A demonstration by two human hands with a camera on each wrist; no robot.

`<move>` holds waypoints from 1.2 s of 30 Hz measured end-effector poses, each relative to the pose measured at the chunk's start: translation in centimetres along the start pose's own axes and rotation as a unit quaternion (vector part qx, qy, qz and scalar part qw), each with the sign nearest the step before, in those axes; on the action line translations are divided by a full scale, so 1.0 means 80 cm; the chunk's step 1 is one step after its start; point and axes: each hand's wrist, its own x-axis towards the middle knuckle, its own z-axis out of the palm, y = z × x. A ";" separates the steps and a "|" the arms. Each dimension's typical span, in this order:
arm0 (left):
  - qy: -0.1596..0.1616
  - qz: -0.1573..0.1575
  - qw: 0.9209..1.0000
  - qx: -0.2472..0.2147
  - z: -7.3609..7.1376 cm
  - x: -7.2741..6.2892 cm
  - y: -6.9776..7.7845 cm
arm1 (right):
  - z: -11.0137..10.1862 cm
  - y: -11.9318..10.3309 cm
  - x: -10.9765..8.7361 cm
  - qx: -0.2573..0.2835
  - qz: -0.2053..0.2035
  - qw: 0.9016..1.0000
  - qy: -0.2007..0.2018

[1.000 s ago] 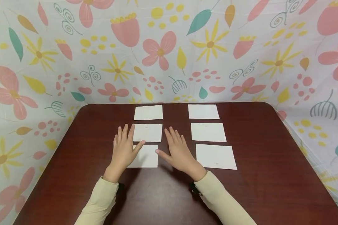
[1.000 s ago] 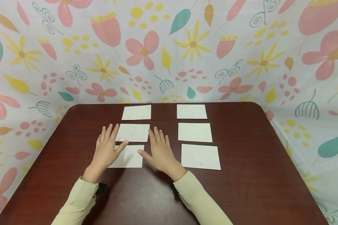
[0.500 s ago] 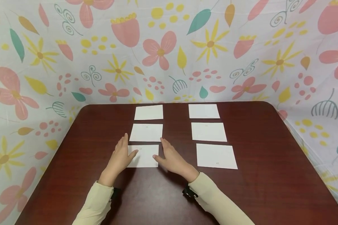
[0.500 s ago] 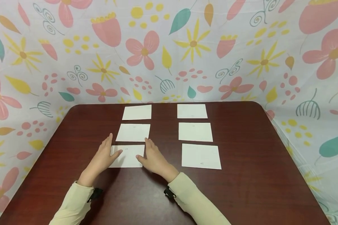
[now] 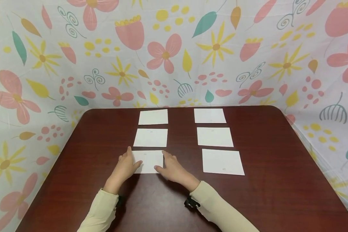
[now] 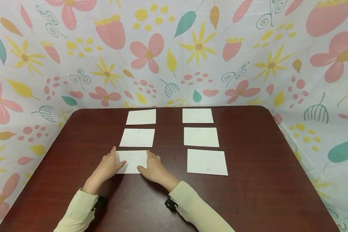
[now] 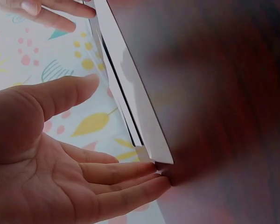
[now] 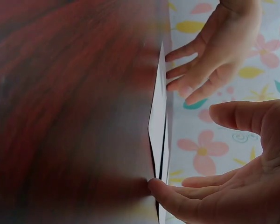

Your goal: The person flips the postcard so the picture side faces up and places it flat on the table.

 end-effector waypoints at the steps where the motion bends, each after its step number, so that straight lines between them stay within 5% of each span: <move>1: 0.002 -0.001 1.000 0.002 0.001 0.000 0.001 | 0.001 0.000 0.000 0.003 0.000 1.000 -0.001; 13: 0.023 0.007 1.000 0.005 0.002 0.005 0.008 | 0.007 0.006 0.008 0.074 0.027 0.997 0.019; 25: 0.033 -0.010 0.999 0.002 -0.002 0.005 0.007 | 0.005 0.003 0.004 0.166 0.071 0.983 0.038; 36: 0.074 -0.015 0.997 -0.032 -0.012 0.006 -0.001 | -0.002 0.008 0.008 0.183 0.073 0.977 0.079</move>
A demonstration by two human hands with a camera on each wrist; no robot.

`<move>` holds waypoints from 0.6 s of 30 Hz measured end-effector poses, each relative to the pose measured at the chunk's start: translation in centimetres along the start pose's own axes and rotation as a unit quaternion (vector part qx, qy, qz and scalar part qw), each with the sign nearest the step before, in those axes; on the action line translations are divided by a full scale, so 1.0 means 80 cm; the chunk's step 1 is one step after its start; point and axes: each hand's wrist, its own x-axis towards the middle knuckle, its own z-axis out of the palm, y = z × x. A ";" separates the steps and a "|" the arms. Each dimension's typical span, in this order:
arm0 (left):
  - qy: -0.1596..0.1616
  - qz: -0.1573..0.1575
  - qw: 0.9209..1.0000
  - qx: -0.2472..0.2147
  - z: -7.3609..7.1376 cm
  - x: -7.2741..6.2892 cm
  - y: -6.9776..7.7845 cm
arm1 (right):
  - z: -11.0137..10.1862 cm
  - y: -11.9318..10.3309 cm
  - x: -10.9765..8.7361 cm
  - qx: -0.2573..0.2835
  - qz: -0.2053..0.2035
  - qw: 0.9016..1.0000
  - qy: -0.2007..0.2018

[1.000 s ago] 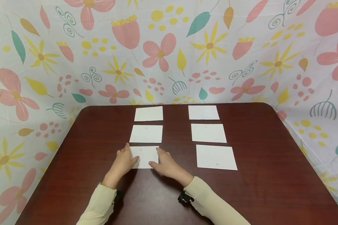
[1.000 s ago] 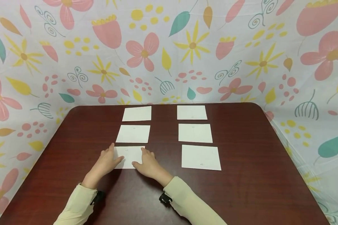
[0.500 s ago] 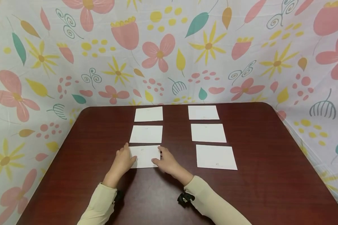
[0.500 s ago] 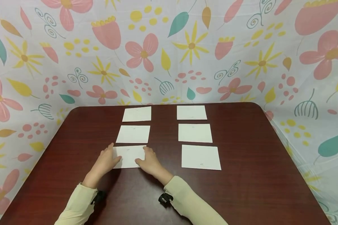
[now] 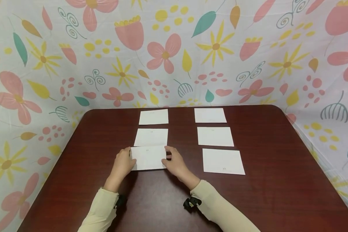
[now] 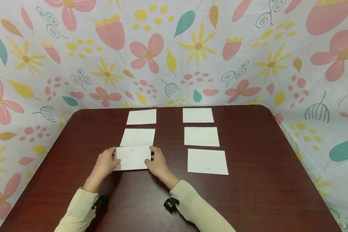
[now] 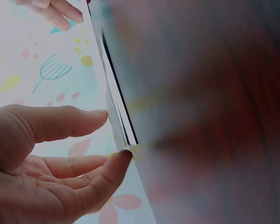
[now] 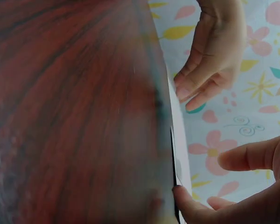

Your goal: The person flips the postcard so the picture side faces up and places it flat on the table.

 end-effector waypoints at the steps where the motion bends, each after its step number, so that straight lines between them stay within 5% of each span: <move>1: 0.004 -0.001 1.000 -0.011 -0.001 0.001 -0.002 | -0.001 0.000 0.001 0.003 -0.005 1.000 0.006; 9: 0.053 0.014 0.996 -0.076 -0.008 0.006 -0.012 | -0.007 0.001 0.007 0.039 -0.034 0.997 0.059; 18: 0.090 0.009 0.988 -0.126 -0.006 0.010 -0.017 | -0.008 0.000 0.012 0.055 -0.020 0.994 0.096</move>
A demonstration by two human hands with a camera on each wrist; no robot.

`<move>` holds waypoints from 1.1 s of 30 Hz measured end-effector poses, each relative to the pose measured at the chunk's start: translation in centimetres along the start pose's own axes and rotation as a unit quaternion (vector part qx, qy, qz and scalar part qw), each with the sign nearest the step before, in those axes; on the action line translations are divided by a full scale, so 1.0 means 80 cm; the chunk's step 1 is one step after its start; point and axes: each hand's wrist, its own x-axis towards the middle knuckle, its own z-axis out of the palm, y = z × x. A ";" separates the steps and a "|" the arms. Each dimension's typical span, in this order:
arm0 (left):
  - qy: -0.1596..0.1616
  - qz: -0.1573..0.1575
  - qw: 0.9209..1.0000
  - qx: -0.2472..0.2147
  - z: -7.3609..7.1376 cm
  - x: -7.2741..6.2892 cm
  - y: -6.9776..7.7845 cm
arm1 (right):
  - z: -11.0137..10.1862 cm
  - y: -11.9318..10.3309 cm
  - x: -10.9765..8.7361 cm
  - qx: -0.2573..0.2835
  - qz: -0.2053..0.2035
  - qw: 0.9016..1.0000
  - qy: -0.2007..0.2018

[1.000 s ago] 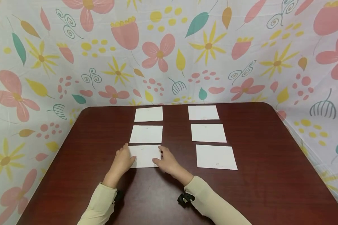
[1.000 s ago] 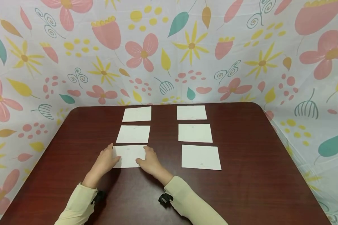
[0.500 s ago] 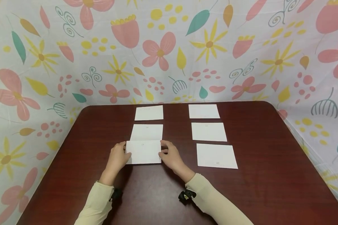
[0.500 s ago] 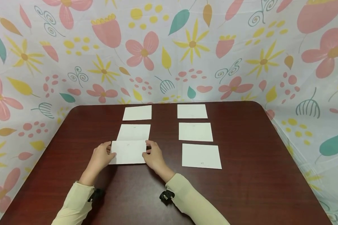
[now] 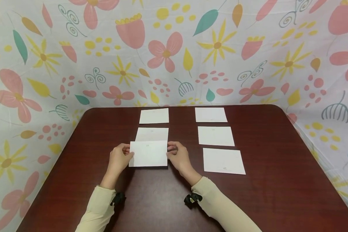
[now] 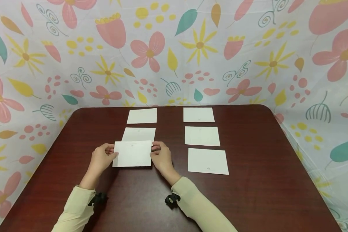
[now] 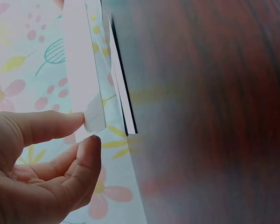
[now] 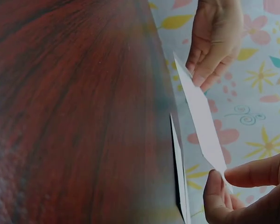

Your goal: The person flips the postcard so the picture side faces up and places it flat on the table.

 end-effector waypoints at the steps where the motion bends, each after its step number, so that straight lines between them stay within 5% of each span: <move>1: 0.003 -0.002 1.000 -0.003 0.000 0.000 0.000 | 0.000 0.000 0.000 0.001 0.005 1.000 0.002; 20: 0.057 -0.011 0.997 -0.049 -0.002 0.004 0.000 | 0.000 0.003 0.010 0.079 0.021 0.996 0.024; 33: 0.050 -0.042 0.987 -0.149 0.000 0.002 0.001 | 0.003 0.003 0.012 0.119 0.024 0.992 0.029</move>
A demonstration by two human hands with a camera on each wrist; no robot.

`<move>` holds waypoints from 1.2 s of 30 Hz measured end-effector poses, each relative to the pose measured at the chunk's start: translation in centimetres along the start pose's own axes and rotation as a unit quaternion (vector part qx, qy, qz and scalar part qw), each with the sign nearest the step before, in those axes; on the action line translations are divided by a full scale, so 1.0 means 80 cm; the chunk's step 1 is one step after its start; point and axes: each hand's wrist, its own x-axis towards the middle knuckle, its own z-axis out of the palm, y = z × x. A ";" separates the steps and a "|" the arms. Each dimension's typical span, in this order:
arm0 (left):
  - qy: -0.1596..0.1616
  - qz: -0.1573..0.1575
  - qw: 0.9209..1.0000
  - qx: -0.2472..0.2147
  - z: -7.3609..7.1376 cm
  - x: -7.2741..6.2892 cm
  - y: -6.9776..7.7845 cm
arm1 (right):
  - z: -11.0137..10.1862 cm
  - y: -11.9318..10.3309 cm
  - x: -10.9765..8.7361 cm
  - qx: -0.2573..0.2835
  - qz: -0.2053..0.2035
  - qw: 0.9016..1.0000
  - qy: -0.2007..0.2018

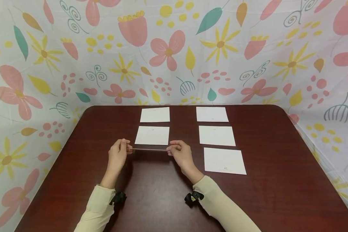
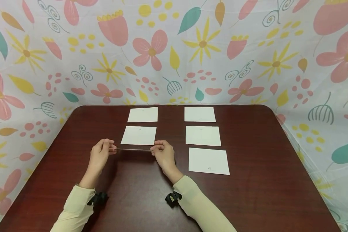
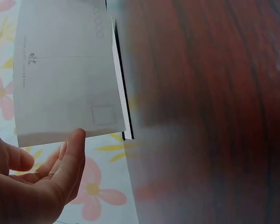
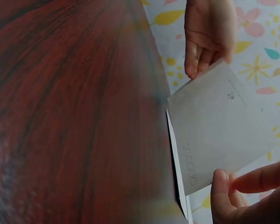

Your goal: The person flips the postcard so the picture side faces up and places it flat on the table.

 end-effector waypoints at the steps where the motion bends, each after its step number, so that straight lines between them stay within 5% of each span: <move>1: -0.001 0.000 1.000 -0.002 0.000 0.000 -0.001 | 0.000 0.001 0.000 0.002 -0.002 1.000 0.000; 5: -0.013 -0.008 1.000 0.002 0.000 -0.001 -0.002 | -0.001 0.001 -0.001 -0.004 0.005 1.000 0.005; 13: -0.027 0.000 0.996 0.084 0.001 -0.001 -0.003 | -0.003 0.001 -0.005 -0.067 0.007 0.998 0.006; 24: -0.068 0.033 0.991 0.110 -0.001 0.001 -0.002 | -0.005 0.002 -0.005 -0.111 -0.019 0.994 -0.005; 28: -0.103 0.041 0.983 0.143 -0.006 0.002 -0.005 | -0.007 0.004 -0.006 -0.156 -0.026 0.987 -0.039; 36: -0.177 0.026 0.958 0.225 -0.011 0.006 -0.008 | -0.005 0.007 -0.004 -0.263 -0.024 0.957 -0.118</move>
